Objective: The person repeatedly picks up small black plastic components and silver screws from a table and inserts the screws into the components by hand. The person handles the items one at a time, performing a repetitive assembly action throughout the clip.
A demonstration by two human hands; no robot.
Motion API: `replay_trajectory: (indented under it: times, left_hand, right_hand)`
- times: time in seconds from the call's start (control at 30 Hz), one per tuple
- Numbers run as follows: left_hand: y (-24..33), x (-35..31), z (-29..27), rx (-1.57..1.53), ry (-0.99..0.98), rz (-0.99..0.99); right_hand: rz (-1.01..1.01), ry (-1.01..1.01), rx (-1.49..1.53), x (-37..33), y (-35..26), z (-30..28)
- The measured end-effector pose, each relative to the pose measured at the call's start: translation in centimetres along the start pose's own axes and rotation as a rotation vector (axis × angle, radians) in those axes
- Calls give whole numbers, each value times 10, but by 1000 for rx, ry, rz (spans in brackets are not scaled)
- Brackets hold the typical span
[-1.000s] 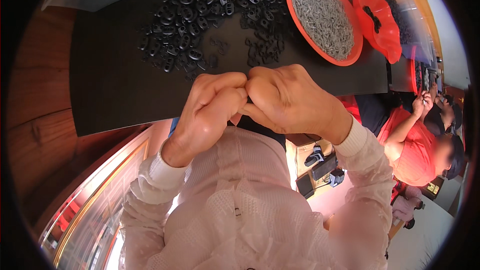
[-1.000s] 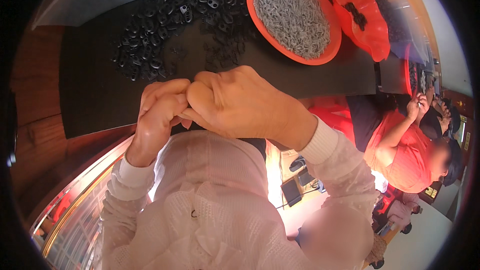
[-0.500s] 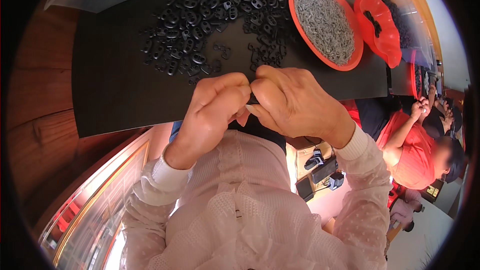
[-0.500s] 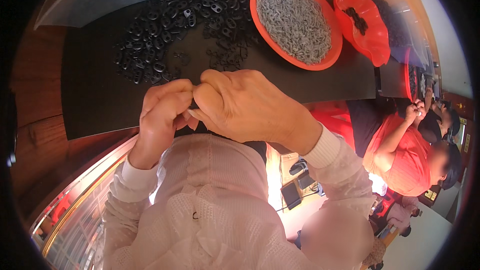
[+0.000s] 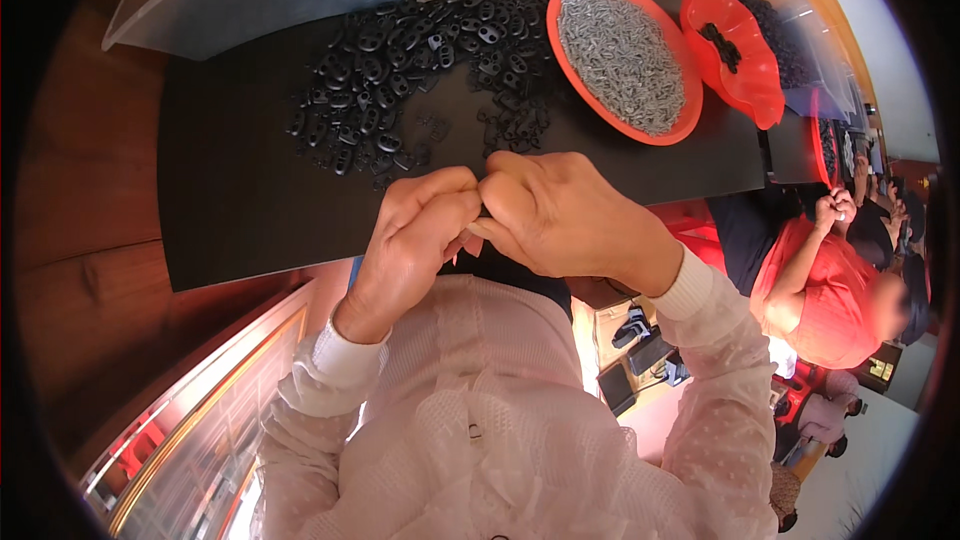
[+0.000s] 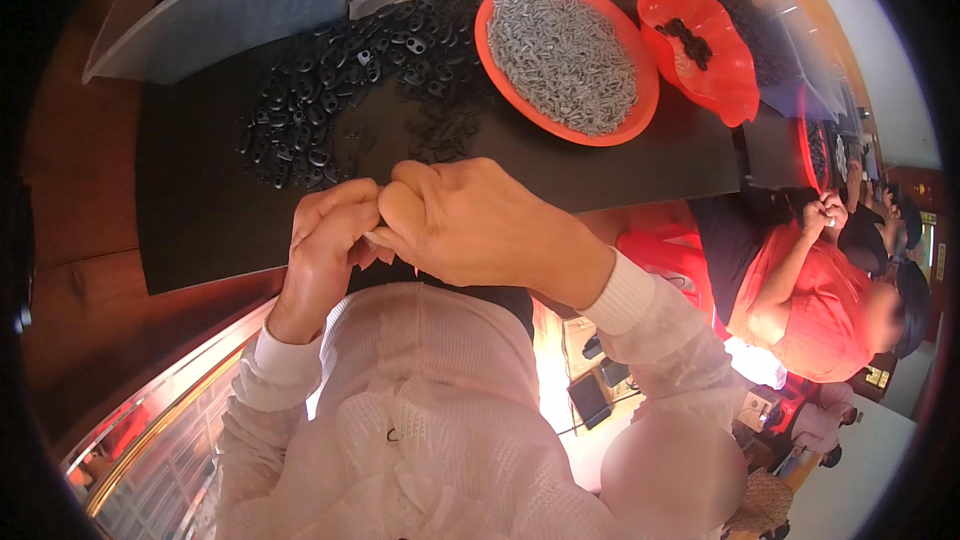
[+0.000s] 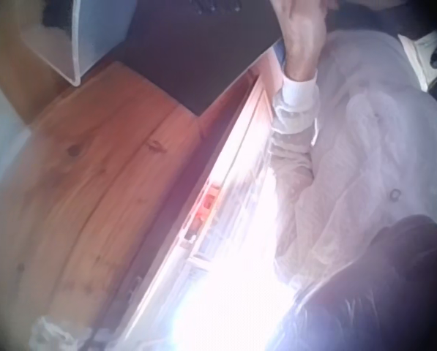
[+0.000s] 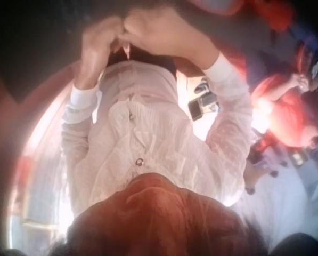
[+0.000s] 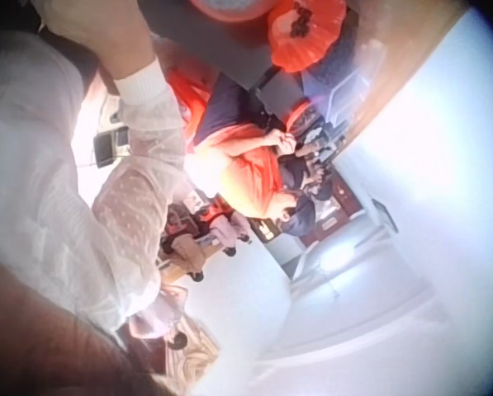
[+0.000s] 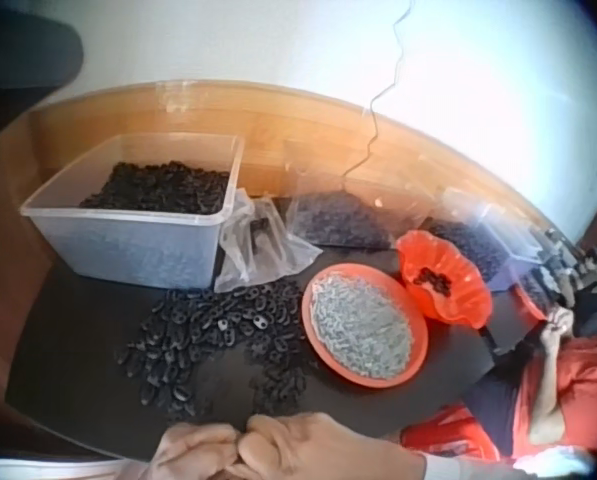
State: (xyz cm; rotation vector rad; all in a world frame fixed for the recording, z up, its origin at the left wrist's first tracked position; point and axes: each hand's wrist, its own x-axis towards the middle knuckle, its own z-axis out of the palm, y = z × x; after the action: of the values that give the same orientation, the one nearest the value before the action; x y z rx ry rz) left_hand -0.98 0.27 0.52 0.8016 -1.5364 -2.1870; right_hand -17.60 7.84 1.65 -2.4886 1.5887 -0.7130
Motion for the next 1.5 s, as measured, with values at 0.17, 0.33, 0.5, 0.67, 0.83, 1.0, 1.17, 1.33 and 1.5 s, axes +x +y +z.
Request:
replay_trajectory:
  times: [0.17, 0.33, 0.5, 0.67, 0.83, 1.0, 1.17, 1.33, 1.5]
  left_hand:
    - [3, 1, 3, 12, -13, -19]
    - [3, 1, -1, 52, -46, 29]
    - [2, 1, 3, 7, -36, 55]
    - [2, -1, 4, 17, -23, 61]
    - [1, -1, 6, 47, -27, 66]
    - [-14, 0, 6, 108, -39, 256]
    - [-17, 1, 10, 173, -43, 282]
    - [-9, 0, 10, 163, -53, 215]
    - [-2, -1, 11, 237, -85, 207]
  right_hand:
    - [-1, -40, -87, -4, -2, -1]
    - [17, -6, -79, -3, -2, -3]
    - [197, 75, 323, -11, -6, -14]
    - [588, -19, 860, -10, -7, -23]
    - [606, 32, 887, -10, -10, -14]
    - [684, 59, 1059, -11, -4, -14]
    - [728, 68, 1169, -14, -11, -11]
    - [727, 168, 1114, -12, -13, -18]
    - [730, 474, 639, -36, 19, -87]
